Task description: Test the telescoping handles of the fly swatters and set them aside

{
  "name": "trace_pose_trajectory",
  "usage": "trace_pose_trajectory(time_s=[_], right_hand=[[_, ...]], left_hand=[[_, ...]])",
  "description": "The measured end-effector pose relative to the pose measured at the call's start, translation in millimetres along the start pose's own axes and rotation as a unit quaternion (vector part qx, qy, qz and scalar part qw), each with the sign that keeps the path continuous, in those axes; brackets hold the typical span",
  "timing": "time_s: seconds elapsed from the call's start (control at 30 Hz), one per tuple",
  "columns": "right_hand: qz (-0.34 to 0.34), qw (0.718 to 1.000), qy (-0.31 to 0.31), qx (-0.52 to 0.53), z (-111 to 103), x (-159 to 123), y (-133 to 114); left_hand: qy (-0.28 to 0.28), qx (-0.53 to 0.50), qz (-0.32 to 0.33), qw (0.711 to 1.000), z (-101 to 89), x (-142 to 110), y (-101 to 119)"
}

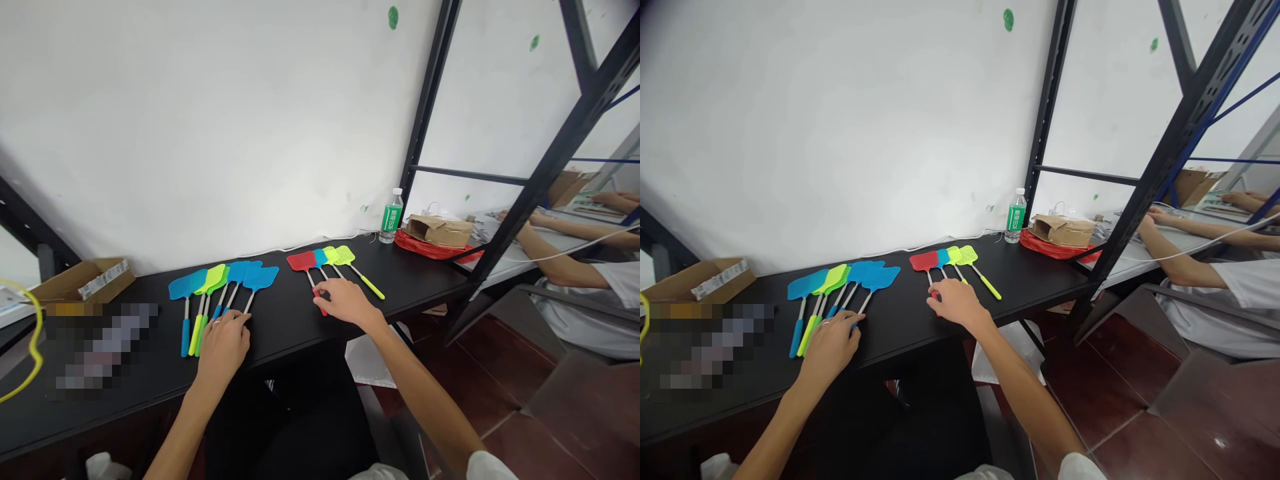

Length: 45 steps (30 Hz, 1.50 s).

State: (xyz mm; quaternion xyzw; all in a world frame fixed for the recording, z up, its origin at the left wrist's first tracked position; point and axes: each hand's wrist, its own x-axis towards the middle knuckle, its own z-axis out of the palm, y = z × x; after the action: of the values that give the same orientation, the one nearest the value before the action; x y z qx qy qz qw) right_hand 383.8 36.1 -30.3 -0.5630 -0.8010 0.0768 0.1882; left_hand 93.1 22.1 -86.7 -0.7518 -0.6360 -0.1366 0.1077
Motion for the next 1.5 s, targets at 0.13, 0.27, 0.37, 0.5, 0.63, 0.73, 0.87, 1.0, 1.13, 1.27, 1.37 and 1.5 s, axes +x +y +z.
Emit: trace_pose_trajectory(time_s=[0.13,0.27,0.37,0.5,0.63,0.73,0.87,1.0,1.13,1.27,1.37,1.5], right_hand=[[-0.015,1.0,-0.015,0.008,3,1,-3],[-0.017,0.999,-0.013,0.024,4,2,-2],[-0.016,0.999,-0.016,0.042,3,2,-1],[-0.017,0.996,-0.023,0.086,2,1,-1],[-0.048,0.979,-0.049,0.194,-1,0,-4],[-0.063,0.95,-0.074,0.297,2,2,-6],[-0.033,0.869,-0.081,0.487,19,10,-11],[0.012,0.754,-0.019,0.656,38,16,-23],[0.028,0.725,0.032,0.688,43,16,-29],[-0.001,0.752,0.038,0.659,42,14,-30],[-0.024,0.78,0.045,0.624,43,13,-29],[-0.035,0.808,0.057,0.585,44,14,-28]], left_hand=[[0.003,-0.029,0.004,1.0,-4.8,0,1],[-0.005,-0.062,-0.04,0.997,-13.2,-2,5],[-0.016,-0.058,-0.055,0.997,-17.0,-4,9],[0.005,-0.057,-0.064,0.996,-21.0,-5,16],[0.04,-0.13,-0.059,0.989,-30.5,-4,23],[0.066,-0.2,-0.029,0.977,-39.7,-6,32],[0.089,-0.248,0.031,0.964,-50.1,-11,49],[0.114,-0.254,0.091,0.956,-53.9,-16,63],[0.112,-0.245,0.097,0.958,-52.1,-18,67],[0.113,-0.234,0.081,0.962,-51.1,-19,66],[0.112,-0.231,0.069,0.964,-51.5,-21,66],[0.102,-0.218,0.06,0.969,-49.3,-23,65]])
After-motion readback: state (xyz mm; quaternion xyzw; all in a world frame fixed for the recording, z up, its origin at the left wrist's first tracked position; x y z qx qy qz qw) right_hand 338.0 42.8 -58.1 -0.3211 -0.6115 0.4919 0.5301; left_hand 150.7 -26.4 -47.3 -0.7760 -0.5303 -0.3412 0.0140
